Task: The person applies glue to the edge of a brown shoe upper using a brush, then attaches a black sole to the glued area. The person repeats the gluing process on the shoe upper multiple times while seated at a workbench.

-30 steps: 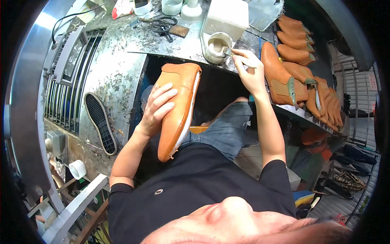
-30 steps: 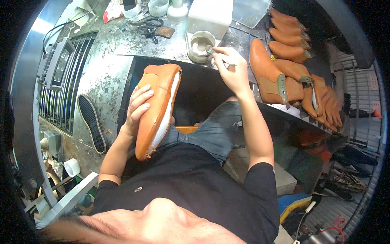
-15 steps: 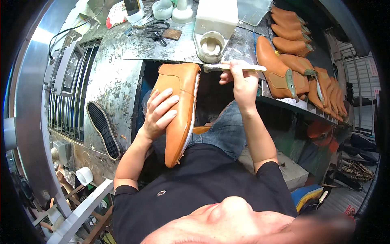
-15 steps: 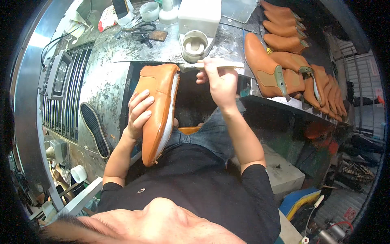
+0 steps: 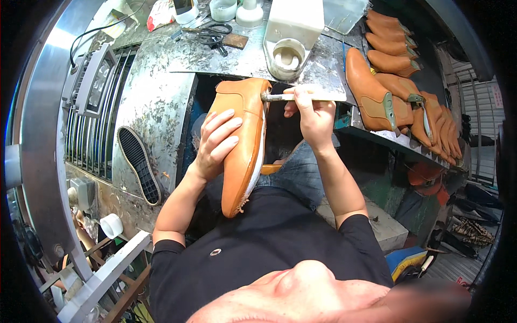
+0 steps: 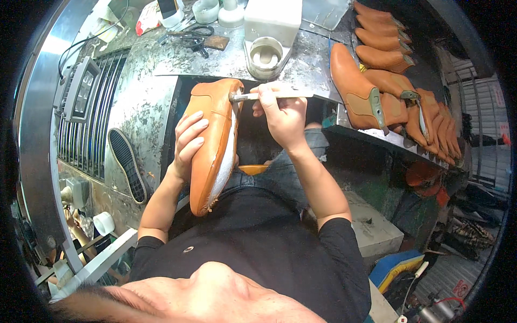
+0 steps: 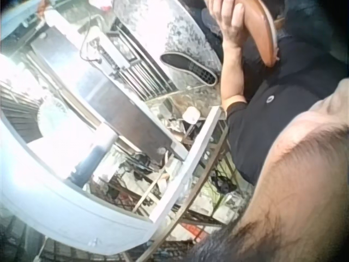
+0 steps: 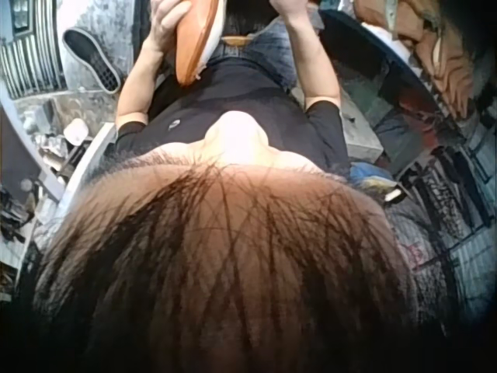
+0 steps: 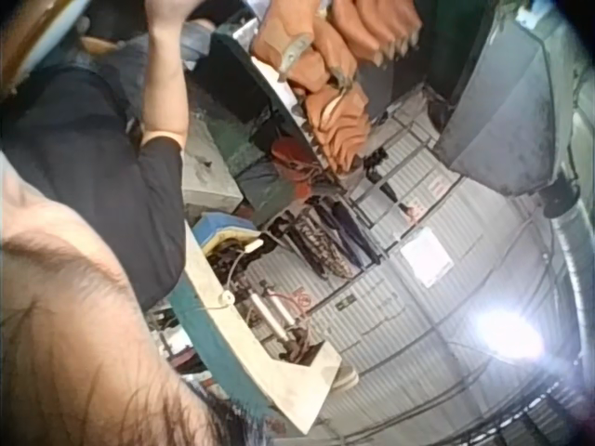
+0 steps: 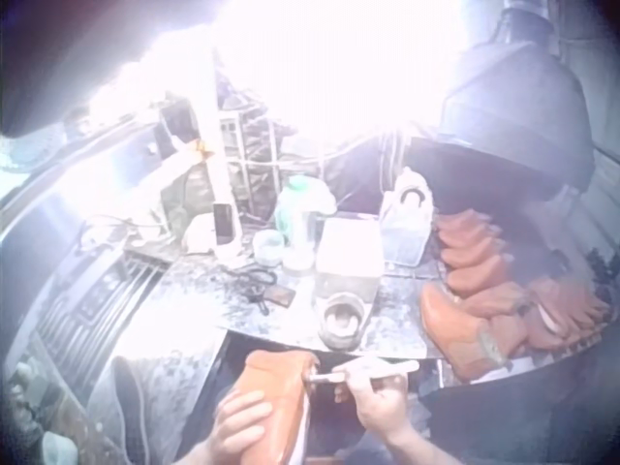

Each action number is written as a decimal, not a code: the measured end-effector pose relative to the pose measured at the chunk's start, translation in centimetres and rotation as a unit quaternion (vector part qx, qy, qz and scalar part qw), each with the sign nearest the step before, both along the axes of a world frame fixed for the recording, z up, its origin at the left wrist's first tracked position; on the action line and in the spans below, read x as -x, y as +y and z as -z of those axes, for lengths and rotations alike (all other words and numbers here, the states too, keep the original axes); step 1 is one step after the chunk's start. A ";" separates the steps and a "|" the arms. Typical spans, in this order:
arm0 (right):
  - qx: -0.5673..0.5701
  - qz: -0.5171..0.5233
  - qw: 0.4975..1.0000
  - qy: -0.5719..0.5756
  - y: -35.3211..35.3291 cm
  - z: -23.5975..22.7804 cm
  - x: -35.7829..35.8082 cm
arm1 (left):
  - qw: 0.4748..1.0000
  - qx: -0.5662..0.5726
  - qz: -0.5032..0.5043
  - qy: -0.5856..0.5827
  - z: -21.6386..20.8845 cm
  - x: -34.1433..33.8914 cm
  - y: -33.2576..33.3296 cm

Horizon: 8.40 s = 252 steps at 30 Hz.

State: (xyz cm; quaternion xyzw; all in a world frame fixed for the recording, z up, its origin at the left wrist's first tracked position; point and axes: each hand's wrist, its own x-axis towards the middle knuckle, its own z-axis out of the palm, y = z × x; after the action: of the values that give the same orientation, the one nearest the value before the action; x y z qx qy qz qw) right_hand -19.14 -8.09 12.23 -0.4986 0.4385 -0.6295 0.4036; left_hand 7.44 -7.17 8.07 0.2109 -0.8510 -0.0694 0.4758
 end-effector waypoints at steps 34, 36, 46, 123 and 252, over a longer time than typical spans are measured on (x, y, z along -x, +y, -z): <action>-0.024 -0.025 0.999 -0.017 4.9 -0.5 -2.1 | 0.994 0.024 -0.101 -0.026 -0.5 0.3 -1.0; -0.021 -0.025 0.999 -0.017 5.1 -1.0 -2.1 | 0.993 0.030 -0.110 -0.042 -0.7 0.2 -1.2; 0.015 -0.046 0.999 0.019 6.4 -2.1 -1.5 | 0.984 0.002 -0.141 -0.107 -1.3 0.0 -1.5; 0.204 -0.096 0.930 0.291 1.5 -5.1 0.8 | 0.579 -0.768 0.235 0.139 0.2 1.5 -2.3; -0.023 0.176 0.809 0.561 -7.1 9.3 10.5 | 0.819 -0.320 -0.395 -0.266 -9.8 -13.6 -8.6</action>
State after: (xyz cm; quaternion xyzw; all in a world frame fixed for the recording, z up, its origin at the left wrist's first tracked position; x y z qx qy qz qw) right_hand -29.63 -15.16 2.90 -0.6701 0.6830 -0.2900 -0.0190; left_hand 21.08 -15.73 17.85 0.6797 -0.7181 -0.0850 0.1227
